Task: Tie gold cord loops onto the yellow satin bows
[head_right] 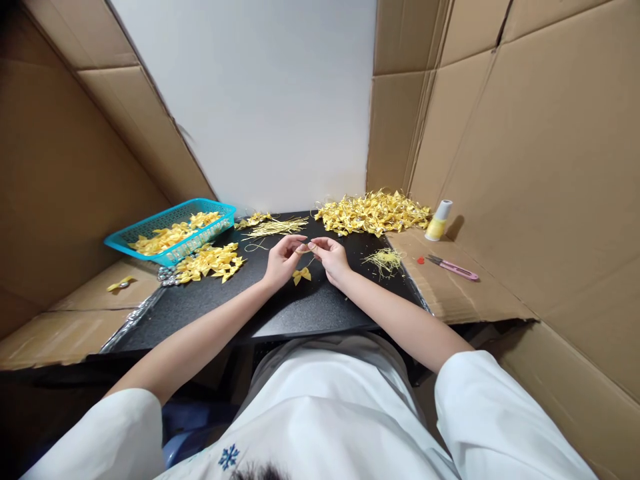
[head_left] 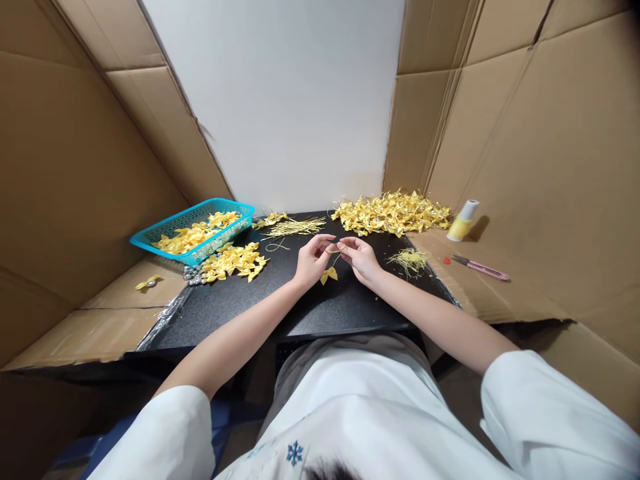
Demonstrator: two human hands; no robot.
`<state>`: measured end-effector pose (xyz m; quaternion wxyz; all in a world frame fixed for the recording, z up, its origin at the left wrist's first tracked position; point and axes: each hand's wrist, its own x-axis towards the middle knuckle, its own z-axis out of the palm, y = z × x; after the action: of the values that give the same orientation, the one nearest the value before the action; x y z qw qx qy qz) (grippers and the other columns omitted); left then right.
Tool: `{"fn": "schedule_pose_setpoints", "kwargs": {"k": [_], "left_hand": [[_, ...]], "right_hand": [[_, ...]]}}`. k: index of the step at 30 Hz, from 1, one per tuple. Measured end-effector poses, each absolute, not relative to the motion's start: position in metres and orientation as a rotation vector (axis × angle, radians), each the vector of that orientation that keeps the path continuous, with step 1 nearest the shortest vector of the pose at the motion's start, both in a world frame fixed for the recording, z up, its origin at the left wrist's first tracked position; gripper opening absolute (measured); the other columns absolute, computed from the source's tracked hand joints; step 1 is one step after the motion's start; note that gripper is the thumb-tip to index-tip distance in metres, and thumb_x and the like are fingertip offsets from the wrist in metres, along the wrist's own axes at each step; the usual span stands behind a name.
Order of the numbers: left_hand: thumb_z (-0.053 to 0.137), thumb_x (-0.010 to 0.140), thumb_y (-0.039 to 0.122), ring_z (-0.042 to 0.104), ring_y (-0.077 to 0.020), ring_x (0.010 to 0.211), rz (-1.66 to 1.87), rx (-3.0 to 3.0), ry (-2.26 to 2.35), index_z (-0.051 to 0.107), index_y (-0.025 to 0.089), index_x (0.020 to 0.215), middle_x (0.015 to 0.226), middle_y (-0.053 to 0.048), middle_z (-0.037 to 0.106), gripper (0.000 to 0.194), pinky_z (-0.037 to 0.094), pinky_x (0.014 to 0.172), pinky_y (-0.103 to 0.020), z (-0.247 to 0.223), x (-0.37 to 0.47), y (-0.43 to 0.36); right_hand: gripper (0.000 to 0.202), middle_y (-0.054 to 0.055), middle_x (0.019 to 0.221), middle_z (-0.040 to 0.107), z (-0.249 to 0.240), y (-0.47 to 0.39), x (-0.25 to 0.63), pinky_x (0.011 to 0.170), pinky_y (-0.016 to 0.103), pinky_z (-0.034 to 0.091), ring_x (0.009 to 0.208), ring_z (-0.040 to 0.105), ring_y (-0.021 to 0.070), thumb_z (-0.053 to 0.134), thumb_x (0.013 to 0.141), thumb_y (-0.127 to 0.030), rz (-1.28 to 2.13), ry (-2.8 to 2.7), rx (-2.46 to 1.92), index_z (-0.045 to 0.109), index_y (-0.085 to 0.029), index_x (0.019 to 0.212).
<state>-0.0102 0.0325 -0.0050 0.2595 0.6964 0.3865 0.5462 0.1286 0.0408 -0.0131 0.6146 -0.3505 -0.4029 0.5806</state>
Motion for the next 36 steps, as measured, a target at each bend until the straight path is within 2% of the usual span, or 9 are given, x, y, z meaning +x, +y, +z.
{"fn": "schedule_pose_setpoints", "kwargs": {"k": [9, 15, 23, 30, 36], "left_hand": [[0.062, 0.086, 0.039, 0.059, -0.0114, 0.063, 1.504, 1.961, 0.919, 0.064, 0.017, 0.101, 0.074, -0.001, 0.066, 0.026, 0.044, 0.059, -0.022, -0.0086, -0.0116, 0.0356], [0.060, 0.088, 0.037, 0.063, -0.0130, 0.068, 1.563, 1.981, 0.939, 0.064, 0.018, 0.101, 0.078, -0.003, 0.069, 0.023, 0.048, 0.062, -0.023, -0.0114, -0.0121, 0.0384], [0.061, 0.087, 0.040, 0.061, -0.0121, 0.063, 1.532, 2.016, 0.993, 0.065, 0.018, 0.099, 0.073, -0.002, 0.069, 0.026, 0.047, 0.059, -0.022, -0.0089, -0.0105, 0.0362], [0.066, 0.081, 0.042, 0.053, -0.0097, 0.055, 1.480, 2.093, 1.140, 0.066, 0.017, 0.088, 0.071, -0.001, 0.068, 0.026, 0.042, 0.054, -0.022, -0.0082, -0.0097, 0.0346], [0.059, 0.084, 0.035, 0.052, -0.0112, 0.058, 1.443, 2.147, 1.292, 0.066, 0.017, 0.075, 0.064, 0.000, 0.064, 0.022, 0.040, 0.056, -0.023, -0.0078, -0.0126, 0.0357]], "right_hand": [[0.042, -0.004, 0.075, 0.066, -0.0134, 0.0422, 0.1299, 0.065, 0.022, 0.046, 0.075, 0.064, 0.0119, 0.088, 0.045, -0.038, 1.358, -0.898, -0.784, 0.063, -0.020, 0.075], [0.040, -0.003, 0.077, 0.069, -0.0153, 0.0433, 0.1302, 0.066, 0.024, 0.047, 0.078, 0.065, 0.0136, 0.088, 0.049, -0.039, 1.357, -0.910, -0.813, 0.063, -0.021, 0.075], [0.043, -0.003, 0.073, 0.066, -0.0127, 0.0416, 0.1293, 0.061, 0.023, 0.044, 0.072, 0.062, 0.0122, 0.088, 0.043, -0.039, 1.330, -0.875, -0.829, 0.063, -0.020, 0.072], [0.042, -0.001, 0.074, 0.064, -0.0157, 0.0446, 0.1285, 0.062, 0.025, 0.044, 0.073, 0.060, 0.0139, 0.084, 0.049, -0.044, 1.200, -0.957, -0.857, 0.059, -0.020, 0.073], [0.043, 0.000, 0.074, 0.065, -0.0139, 0.0419, 0.1271, 0.070, 0.029, 0.047, 0.077, 0.061, 0.0153, 0.086, 0.043, -0.041, 1.145, -0.958, -0.844, 0.060, -0.020, 0.069]]}}
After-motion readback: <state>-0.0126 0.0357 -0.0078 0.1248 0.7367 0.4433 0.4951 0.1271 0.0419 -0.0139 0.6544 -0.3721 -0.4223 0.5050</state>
